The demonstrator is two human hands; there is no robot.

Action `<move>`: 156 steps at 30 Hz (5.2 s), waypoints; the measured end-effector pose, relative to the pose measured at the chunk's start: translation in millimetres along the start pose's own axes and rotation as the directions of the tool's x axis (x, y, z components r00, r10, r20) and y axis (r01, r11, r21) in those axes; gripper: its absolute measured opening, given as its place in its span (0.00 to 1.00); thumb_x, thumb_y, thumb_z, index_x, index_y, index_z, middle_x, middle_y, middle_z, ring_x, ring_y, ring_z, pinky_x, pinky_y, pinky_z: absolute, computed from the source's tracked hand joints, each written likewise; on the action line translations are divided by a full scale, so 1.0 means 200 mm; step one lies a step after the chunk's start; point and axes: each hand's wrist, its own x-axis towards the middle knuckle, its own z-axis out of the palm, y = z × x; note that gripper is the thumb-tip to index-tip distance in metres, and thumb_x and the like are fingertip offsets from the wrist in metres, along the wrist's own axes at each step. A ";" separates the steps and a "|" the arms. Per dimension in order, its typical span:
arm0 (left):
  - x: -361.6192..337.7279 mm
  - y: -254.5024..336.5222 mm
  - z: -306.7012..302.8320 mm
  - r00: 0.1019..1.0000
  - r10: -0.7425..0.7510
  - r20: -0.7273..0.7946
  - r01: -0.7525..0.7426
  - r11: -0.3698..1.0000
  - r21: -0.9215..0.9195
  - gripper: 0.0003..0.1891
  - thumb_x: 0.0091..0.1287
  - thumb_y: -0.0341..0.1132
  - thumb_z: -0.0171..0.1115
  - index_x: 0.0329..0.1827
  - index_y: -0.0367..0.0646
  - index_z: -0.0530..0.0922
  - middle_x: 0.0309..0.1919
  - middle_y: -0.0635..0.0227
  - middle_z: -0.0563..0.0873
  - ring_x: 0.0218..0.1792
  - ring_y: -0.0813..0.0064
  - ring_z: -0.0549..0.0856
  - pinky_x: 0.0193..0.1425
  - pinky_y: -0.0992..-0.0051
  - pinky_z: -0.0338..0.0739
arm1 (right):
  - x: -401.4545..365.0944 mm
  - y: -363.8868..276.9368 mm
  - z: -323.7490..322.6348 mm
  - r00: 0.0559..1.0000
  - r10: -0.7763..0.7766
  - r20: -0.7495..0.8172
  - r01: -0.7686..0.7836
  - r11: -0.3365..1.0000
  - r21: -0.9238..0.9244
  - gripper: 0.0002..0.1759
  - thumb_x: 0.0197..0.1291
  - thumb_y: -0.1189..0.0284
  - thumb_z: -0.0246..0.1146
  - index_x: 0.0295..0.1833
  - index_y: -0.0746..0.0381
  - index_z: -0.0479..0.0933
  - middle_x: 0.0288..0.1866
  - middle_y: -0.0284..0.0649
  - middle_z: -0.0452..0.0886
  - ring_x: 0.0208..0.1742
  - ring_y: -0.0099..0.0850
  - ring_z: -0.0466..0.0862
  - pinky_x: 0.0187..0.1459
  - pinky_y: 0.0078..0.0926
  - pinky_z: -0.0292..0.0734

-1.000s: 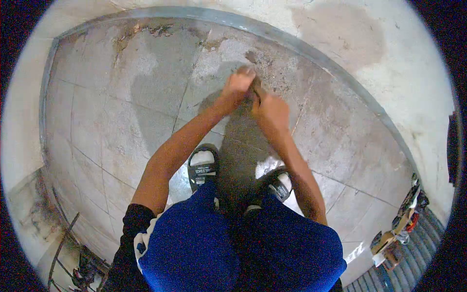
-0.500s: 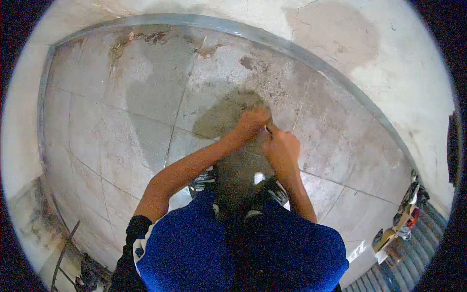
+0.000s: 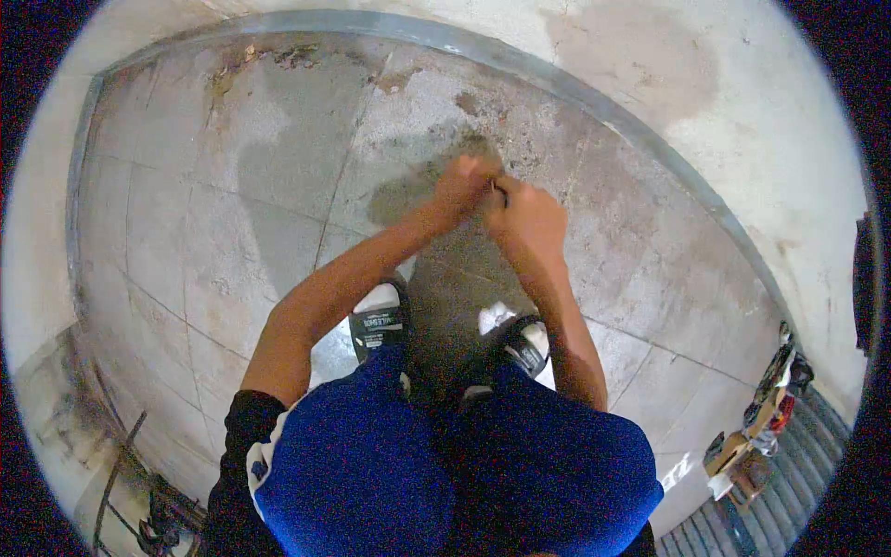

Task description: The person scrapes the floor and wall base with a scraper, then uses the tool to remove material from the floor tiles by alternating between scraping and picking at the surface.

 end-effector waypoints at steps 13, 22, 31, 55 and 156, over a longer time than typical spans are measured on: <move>0.03 -0.10 0.04 0.976 0.156 -0.153 -0.127 0.975 0.185 0.11 0.61 0.33 0.55 0.46 0.42 0.75 0.40 0.53 0.82 0.33 0.56 0.83 0.35 0.60 0.78 | -0.01 0.00 0.06 0.999 0.015 -0.031 -0.014 0.999 0.039 0.13 0.57 0.63 0.59 0.47 0.52 0.78 0.24 0.47 0.81 0.27 0.47 0.83 0.31 0.47 0.76; 0.04 -0.09 -0.01 0.979 0.134 -0.154 -0.123 0.989 0.079 0.06 0.62 0.31 0.52 0.39 0.41 0.74 0.37 0.54 0.82 0.30 0.54 0.84 0.34 0.60 0.79 | 0.00 -0.04 -0.02 0.998 0.042 0.051 -0.044 0.998 0.045 0.11 0.57 0.66 0.57 0.45 0.53 0.80 0.27 0.48 0.82 0.29 0.48 0.83 0.35 0.48 0.77; -0.02 -0.02 -0.03 0.997 -0.009 -0.081 0.007 1.000 -0.020 0.04 0.57 0.30 0.56 0.34 0.42 0.75 0.29 0.55 0.81 0.32 0.54 0.83 0.33 0.57 0.77 | 0.00 -0.07 -0.07 0.993 0.020 0.116 -0.023 0.999 0.029 0.11 0.54 0.69 0.58 0.42 0.55 0.81 0.31 0.50 0.83 0.34 0.49 0.83 0.37 0.46 0.78; -0.11 -0.09 -0.13 0.987 -0.128 -0.095 0.131 0.991 0.027 0.06 0.55 0.33 0.58 0.35 0.46 0.76 0.30 0.58 0.83 0.34 0.55 0.84 0.37 0.59 0.78 | 0.00 -0.15 0.07 0.987 -0.085 0.134 0.086 0.996 -0.003 0.14 0.56 0.66 0.58 0.46 0.54 0.80 0.29 0.49 0.83 0.30 0.47 0.84 0.35 0.45 0.78; 0.17 -0.17 -0.66 0.981 -0.160 -0.114 0.140 0.977 -0.160 0.19 0.59 0.37 0.61 0.52 0.37 0.76 0.54 0.51 0.78 0.57 0.52 0.76 0.62 0.61 0.71 | 0.19 0.40 -0.11 0.891 -0.412 -0.191 0.441 0.886 0.144 0.14 0.60 0.67 0.60 0.52 0.57 0.80 0.28 0.49 0.82 0.28 0.47 0.82 0.31 0.39 0.75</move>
